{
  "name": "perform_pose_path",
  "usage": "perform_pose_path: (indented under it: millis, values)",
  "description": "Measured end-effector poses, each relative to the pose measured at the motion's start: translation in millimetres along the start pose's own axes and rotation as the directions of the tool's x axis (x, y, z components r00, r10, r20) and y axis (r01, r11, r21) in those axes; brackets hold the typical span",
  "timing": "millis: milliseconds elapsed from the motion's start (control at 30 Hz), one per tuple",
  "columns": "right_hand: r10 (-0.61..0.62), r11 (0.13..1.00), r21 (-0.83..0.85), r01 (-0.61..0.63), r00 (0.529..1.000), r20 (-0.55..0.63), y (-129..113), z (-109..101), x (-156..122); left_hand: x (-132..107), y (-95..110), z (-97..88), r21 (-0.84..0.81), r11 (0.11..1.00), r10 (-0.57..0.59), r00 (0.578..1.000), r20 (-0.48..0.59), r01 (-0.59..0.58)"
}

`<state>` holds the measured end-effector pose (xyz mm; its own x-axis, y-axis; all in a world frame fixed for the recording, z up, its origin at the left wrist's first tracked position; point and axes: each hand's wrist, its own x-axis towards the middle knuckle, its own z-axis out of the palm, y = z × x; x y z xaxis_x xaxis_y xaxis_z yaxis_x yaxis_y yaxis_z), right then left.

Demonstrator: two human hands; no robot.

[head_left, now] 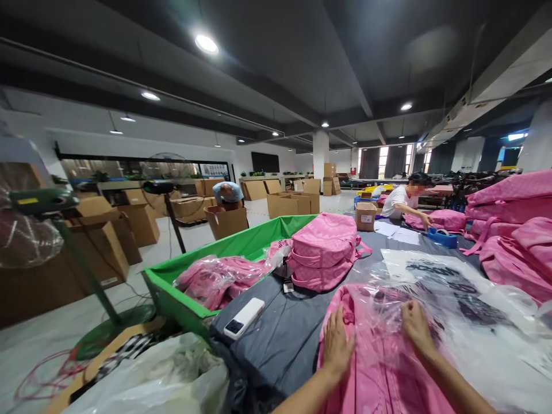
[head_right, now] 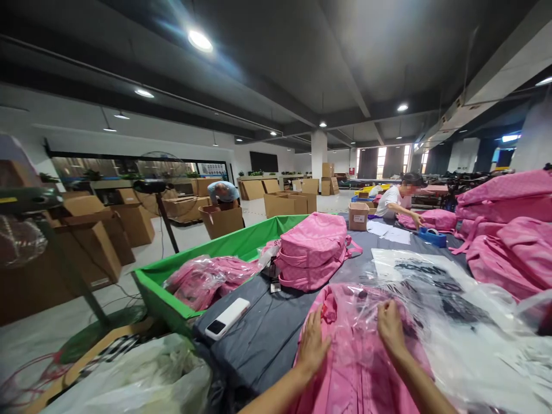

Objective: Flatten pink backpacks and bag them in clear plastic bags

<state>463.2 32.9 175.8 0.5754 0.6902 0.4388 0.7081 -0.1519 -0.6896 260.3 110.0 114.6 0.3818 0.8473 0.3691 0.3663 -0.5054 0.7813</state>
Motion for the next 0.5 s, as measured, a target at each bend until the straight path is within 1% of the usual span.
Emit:
perform_pose_path:
  millis: [33, 67, 100, 133, 167, 233, 300, 333, 400, 500]
  values:
    - [-0.032, 0.999, -0.028, 0.032, 0.999, 0.011, -6.9, 7.7, -4.2, -5.8, 7.4, -0.5, 0.120, 0.984, 0.128, 0.992, 0.011, -0.128]
    - [-0.075, 0.995, -0.056, 0.077, 0.996, 0.043, -15.0, 15.1, -9.7, -9.7, 16.0, -0.6, 0.233, 0.938, 0.259, 0.966, 0.021, -0.257]
    - [-0.126, 0.988, -0.082, 0.133, 0.988, 0.088, -23.4, 21.5, -16.0, -11.0, 24.7, -0.9, 0.324, 0.878, 0.365, 0.931, 0.021, -0.352]
    - [-0.180, 0.974, -0.111, 0.196, 0.974, 0.139, -31.3, 26.3, -22.8, -9.8, 32.4, -1.9, 0.385, 0.834, 0.428, 0.904, 0.001, -0.395]
    - [-0.229, 0.955, -0.143, 0.258, 0.954, 0.192, -37.6, 28.8, -29.7, -6.2, 38.0, -4.0, 0.430, 0.809, 0.454, 0.891, -0.025, -0.400]
    - [-0.296, 0.907, -0.218, 0.359, 0.915, 0.275, -42.5, 25.2, -42.9, 4.5, 41.3, -10.6, 0.474, 0.800, 0.441, 0.896, -0.051, -0.368]
    - [-0.312, 0.865, -0.297, 0.405, 0.897, 0.314, -33.9, 9.5, -55.6, 13.1, 34.7, -18.9, 0.475, 0.806, 0.414, 0.910, -0.028, -0.352]
    - [-0.304, 0.851, -0.332, 0.406, 0.898, 0.319, -24.5, -1.8, -62.3, 14.8, 29.0, -23.1, 0.468, 0.811, 0.410, 0.912, -0.029, -0.350]
    - [-0.270, 0.821, -0.423, 0.383, 0.914, 0.302, 2.2, -27.8, -77.1, 12.0, 16.3, -31.0, 0.456, 0.825, 0.407, 0.911, -0.068, -0.334]
    - [-0.176, 0.757, -0.596, 0.268, 0.962, 0.209, 48.0, -65.9, -101.4, -1.8, -0.7, -41.1, 0.457, 0.837, 0.385, 0.917, -0.100, -0.302]
